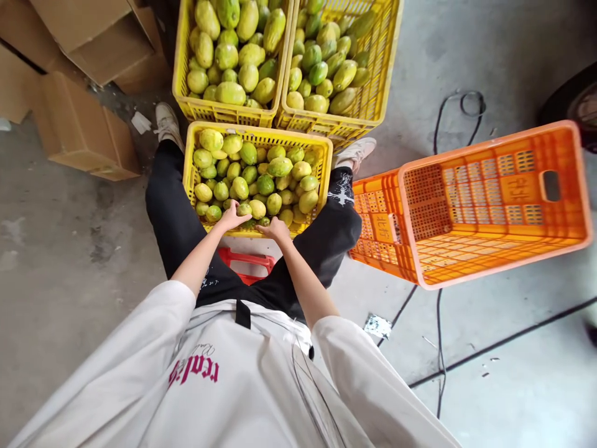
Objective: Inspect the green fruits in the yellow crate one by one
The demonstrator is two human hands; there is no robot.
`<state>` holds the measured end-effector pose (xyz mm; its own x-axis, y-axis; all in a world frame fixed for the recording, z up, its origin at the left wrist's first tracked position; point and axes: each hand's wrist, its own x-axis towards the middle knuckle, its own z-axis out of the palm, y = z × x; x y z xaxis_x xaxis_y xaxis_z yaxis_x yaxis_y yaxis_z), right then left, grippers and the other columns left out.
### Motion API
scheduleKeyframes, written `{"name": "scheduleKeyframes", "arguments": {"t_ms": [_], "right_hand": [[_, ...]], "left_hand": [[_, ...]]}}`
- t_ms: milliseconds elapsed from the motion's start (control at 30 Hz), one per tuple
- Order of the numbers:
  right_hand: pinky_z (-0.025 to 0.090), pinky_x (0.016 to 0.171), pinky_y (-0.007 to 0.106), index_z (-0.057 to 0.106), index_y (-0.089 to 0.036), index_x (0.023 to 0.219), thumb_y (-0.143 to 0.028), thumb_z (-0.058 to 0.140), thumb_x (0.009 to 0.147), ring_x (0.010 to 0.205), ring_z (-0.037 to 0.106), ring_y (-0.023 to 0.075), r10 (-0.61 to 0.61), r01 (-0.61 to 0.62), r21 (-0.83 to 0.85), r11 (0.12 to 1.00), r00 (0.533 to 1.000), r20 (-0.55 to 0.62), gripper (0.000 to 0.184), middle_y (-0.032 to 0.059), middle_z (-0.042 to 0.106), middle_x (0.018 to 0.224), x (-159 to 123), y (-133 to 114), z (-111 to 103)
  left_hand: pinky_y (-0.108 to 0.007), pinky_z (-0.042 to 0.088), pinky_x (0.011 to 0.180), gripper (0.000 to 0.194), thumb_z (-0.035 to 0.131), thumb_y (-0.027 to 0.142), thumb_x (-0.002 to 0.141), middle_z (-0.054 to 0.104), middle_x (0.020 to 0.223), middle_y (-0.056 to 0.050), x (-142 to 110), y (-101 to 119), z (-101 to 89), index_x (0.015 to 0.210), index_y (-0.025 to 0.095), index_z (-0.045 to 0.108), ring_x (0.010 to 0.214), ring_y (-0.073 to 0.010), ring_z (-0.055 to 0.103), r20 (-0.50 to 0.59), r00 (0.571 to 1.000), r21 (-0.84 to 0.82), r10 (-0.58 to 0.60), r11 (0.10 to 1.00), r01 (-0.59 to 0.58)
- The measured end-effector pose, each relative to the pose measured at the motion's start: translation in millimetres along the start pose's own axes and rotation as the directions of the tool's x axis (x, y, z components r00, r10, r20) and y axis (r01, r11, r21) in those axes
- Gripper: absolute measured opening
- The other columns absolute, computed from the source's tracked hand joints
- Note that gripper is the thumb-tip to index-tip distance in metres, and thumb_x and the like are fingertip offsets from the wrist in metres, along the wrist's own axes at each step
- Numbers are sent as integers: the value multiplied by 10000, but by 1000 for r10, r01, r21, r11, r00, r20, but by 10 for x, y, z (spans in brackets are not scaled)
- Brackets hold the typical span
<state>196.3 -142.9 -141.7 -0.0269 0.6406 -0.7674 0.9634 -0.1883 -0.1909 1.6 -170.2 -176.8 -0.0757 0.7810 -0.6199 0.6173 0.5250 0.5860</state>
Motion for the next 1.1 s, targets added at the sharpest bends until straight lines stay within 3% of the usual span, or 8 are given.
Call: {"name": "scheduleKeyframes", "arguments": {"t_ms": [100, 267, 367, 467, 600, 767, 933, 1100], "right_hand": [[519, 940, 375, 630, -35, 1287, -550, 722, 877, 1227, 657, 375, 8, -7, -35, 999, 1000, 30, 665, 293, 683, 1272, 104, -36, 34], [523, 919, 326, 696, -48, 1211, -459, 715, 892, 1201, 684, 346, -45, 45, -4, 999, 998, 54, 521, 256, 715, 1254, 233, -19, 101], [528, 926, 309, 727, -95, 1154, -384, 737, 876, 1168, 696, 308, -120, 117, 116, 986, 993, 12, 401, 183, 754, 1190, 223, 79, 101], [559, 875, 301, 739, -126, 1109, -328, 748, 863, 1006, 740, 257, -149, 134, 372, 918, 989, 10, 318, 97, 785, 993, 185, 163, 64], [586, 813, 289, 706, -105, 1133, -353, 625, 959, 819, 738, 195, -178, 67, 753, 654, 982, 67, 314, 86, 761, 897, 108, 150, 6], [576, 856, 306, 598, -134, 1288, -375, 317, 1070, 907, 717, 192, -299, 72, 924, 377, 953, 48, 429, 100, 746, 975, -32, 90, -72], [567, 865, 361, 630, -140, 1152, -468, 90, 1075, 1007, 686, 248, -323, 104, 965, 241, 946, -21, 637, 134, 715, 924, -174, 108, -150], [613, 715, 363, 610, -210, 1018, -641, 404, 963, 784, 684, 226, -310, 13, 977, -215, 947, -81, 481, 72, 701, 860, -160, 193, -164]], "left_hand": [[-419, 453, 1079, 617, 759, 423, 802, 659, 1332, -158, -81, 23, 16, 1337, 189, 561, 1266, -341, 610, -7, 1000, 84, 10, 996, -10], [-437, 485, 1004, 635, 800, 455, 758, 686, 1255, -223, -213, 77, 18, 1265, 140, 582, 1216, -401, 632, -9, 998, 181, -69, 981, 70], [-413, 503, 966, 674, 818, 410, 740, 702, 1187, -203, -249, 84, 19, 1285, 140, 527, 1152, -372, 664, -46, 997, 142, -63, 988, 69], [-388, 511, 965, 549, 811, 362, 743, 713, 1119, -147, -254, 72, -1, 1194, 172, 562, 1115, -327, 672, -94, 994, 8, -50, 999, 51], [-371, 536, 952, 310, 763, 366, 795, 715, 1034, -79, -276, 96, -63, 1002, 199, 604, 1048, -264, 683, -144, 986, -335, -82, 942, 29], [-379, 607, 720, 460, 771, 543, 796, 725, 955, -75, -381, 206, -102, 1048, 203, 593, 816, -242, 725, 60, 991, -754, -120, 645, 123], [-339, 604, 656, 652, 571, 805, 830, 704, 742, -77, -480, 308, -62, 977, 173, 629, 760, -241, 743, 245, 965, -827, -93, 500, 258], [-344, 606, 645, 610, 491, 720, 907, 728, 764, -103, -511, 307, -106, 1029, 151, 671, 752, -249, 746, 329, 941, -866, -76, 374, 333]]}}
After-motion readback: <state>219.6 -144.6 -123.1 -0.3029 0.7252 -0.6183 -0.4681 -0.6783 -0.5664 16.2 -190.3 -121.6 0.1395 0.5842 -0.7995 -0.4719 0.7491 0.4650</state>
